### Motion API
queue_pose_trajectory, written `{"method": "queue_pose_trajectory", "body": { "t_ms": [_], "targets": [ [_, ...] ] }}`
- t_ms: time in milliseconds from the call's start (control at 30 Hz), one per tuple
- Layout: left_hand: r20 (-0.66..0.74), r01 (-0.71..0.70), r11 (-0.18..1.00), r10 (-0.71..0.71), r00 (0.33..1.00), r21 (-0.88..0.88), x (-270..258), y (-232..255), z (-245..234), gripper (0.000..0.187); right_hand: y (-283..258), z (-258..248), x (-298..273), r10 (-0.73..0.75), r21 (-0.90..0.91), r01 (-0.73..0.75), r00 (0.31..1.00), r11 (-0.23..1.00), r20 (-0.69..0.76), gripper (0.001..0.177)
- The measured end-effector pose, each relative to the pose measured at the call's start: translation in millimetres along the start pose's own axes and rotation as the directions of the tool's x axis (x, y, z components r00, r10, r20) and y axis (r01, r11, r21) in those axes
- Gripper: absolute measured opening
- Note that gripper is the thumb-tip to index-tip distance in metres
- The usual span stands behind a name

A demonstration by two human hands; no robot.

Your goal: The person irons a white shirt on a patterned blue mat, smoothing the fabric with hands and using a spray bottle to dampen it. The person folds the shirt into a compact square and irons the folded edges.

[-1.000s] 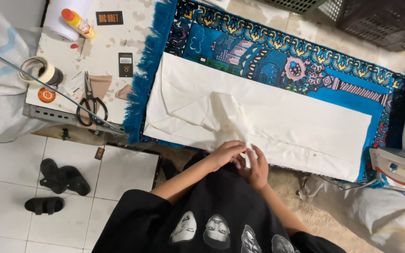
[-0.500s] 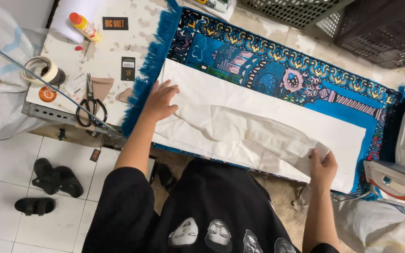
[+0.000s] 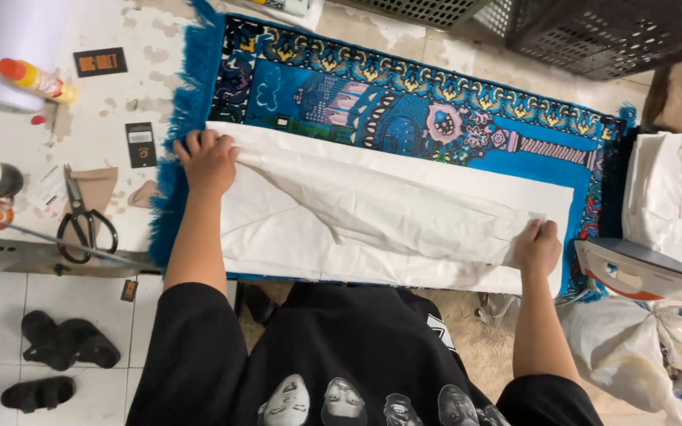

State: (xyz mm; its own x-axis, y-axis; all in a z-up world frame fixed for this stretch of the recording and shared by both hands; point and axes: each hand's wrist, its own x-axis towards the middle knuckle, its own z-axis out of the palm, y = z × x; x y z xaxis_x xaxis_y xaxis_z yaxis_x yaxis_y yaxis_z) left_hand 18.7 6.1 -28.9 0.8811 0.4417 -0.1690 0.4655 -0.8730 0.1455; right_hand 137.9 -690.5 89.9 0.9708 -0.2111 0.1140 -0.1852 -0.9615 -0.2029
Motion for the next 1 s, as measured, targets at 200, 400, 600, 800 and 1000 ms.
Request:
{"method": "queue_pose_trajectory", "body": {
  "t_ms": [200,400,600,800,1000],
  "targets": [
    [0.109,0.153,0.987,-0.158,0.981,0.056,35,-17,19,0.042,-6,27,15,0.04,0.008,-0.04,0.996,0.999,0.078,0.033],
    [-0.295,0.138,0.987,-0.107,0.949,0.086,12,43,-45,0.04,2,56,12,-0.017,-0.036,0.013,0.993,0.999,-0.118,0.048],
    [-0.357,-0.384,0.904,0.3,0.884,-0.19,-96,211,-65,0.078,-21,53,-33,-0.181,-0.042,0.185,0.981,0.982,0.073,0.062],
    [-0.078,-0.416,0.899,0.409,0.909,-0.138,-149,235,4,0.071,-28,45,-37,-0.047,-0.083,0.097,0.879,0.992,0.475,0.07],
    [-0.087,-0.4,0.899,0.391,0.916,-0.179,-152,235,0,0.076,-20,37,-32,-0.071,0.065,0.048,0.91,0.997,0.408,0.063]
  ]
}}
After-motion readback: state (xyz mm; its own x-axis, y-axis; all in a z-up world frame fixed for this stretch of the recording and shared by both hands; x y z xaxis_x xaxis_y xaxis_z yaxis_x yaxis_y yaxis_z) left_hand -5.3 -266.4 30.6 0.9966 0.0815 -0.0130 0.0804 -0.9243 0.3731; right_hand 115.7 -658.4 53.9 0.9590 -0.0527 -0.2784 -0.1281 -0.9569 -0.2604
